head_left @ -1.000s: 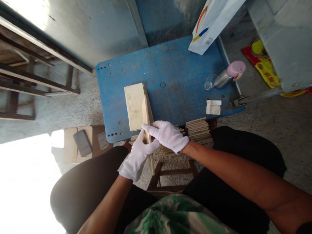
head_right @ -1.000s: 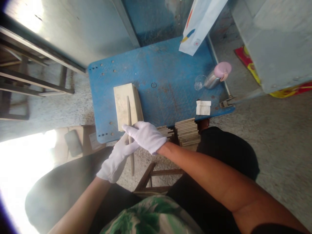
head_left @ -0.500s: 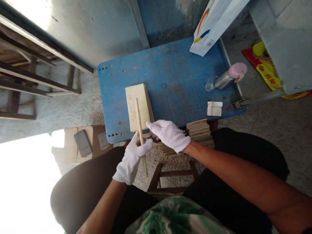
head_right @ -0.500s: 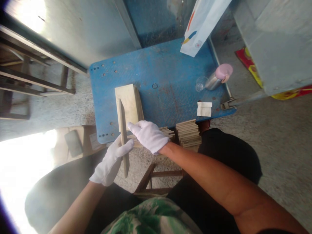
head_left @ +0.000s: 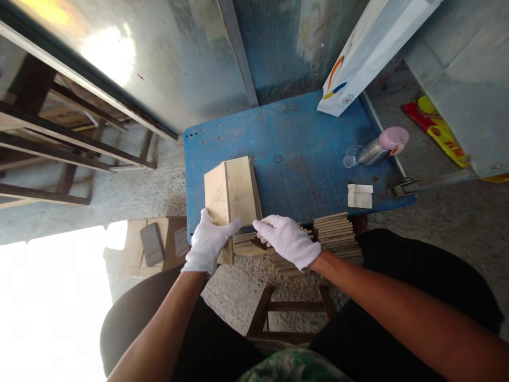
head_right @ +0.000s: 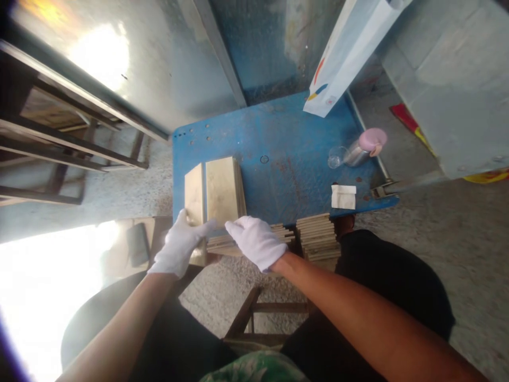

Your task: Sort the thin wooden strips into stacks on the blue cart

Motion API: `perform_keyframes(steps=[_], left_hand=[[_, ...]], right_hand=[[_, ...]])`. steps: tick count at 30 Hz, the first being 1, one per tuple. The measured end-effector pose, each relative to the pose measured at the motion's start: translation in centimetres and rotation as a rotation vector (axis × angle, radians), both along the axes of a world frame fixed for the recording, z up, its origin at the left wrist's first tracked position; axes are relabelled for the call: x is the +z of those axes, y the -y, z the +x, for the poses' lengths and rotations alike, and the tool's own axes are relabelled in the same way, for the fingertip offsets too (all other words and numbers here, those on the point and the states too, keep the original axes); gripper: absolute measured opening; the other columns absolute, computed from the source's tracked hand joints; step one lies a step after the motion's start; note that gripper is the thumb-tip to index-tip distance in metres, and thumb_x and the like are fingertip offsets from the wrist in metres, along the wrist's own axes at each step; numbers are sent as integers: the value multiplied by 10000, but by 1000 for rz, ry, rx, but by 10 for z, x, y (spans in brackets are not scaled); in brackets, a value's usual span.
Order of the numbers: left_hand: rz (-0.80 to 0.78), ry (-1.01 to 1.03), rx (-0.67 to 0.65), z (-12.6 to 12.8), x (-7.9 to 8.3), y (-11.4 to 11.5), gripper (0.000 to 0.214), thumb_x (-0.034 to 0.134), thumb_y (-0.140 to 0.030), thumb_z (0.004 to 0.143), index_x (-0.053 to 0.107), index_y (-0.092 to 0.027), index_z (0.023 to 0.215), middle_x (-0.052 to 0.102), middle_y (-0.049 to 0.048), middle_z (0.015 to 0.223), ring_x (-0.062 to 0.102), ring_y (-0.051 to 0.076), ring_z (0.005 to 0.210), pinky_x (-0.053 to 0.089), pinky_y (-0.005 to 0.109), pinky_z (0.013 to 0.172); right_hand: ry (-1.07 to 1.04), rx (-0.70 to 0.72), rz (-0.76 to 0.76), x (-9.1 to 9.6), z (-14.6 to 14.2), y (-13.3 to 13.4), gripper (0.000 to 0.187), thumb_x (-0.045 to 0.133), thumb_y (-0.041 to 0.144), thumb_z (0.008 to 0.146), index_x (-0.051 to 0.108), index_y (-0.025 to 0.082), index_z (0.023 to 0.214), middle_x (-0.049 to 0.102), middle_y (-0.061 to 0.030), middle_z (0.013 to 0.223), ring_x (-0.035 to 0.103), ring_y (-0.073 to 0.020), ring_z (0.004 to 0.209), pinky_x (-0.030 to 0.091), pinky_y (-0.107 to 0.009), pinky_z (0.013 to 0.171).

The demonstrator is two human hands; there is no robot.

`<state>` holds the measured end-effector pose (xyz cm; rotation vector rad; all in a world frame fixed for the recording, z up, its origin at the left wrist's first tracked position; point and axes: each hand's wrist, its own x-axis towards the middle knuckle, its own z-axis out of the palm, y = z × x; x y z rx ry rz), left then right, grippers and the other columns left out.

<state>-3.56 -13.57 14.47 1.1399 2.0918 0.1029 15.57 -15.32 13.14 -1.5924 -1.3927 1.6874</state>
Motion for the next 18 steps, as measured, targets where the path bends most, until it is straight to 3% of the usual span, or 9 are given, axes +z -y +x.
perform_keyframes(steps=[6, 11, 18], left_hand=[[-18, -322, -36, 21, -21, -49, 948, 680, -711, 545, 395, -151, 1256, 610, 203, 1120, 633, 359, 973, 508, 433, 784], [-29, -375, -76, 37, -36, -65, 1089, 683, -711, 526, 304, -89, 1335, 567, 249, 1163, 614, 383, 1016, 506, 429, 806], [-47, -381, -74, 37, -62, -79, 1173, 685, -736, 479, 270, -92, 1368, 534, 249, 1197, 588, 398, 1055, 505, 440, 820]], right_hand=[[5, -3, 43, 0, 0, -1, 308, 516, 409, 897, 657, 180, 746, 696, -46, 739, 615, -136, 660, 452, -245, 627], [32, 22, 69, 2, -1, 0, 292, 526, 398, 891, 664, 185, 746, 702, -44, 737, 619, -144, 677, 437, -248, 636], [68, 69, 91, 7, -1, 0, 277, 526, 401, 898, 690, 189, 830, 730, -65, 849, 653, -160, 793, 435, -247, 700]])
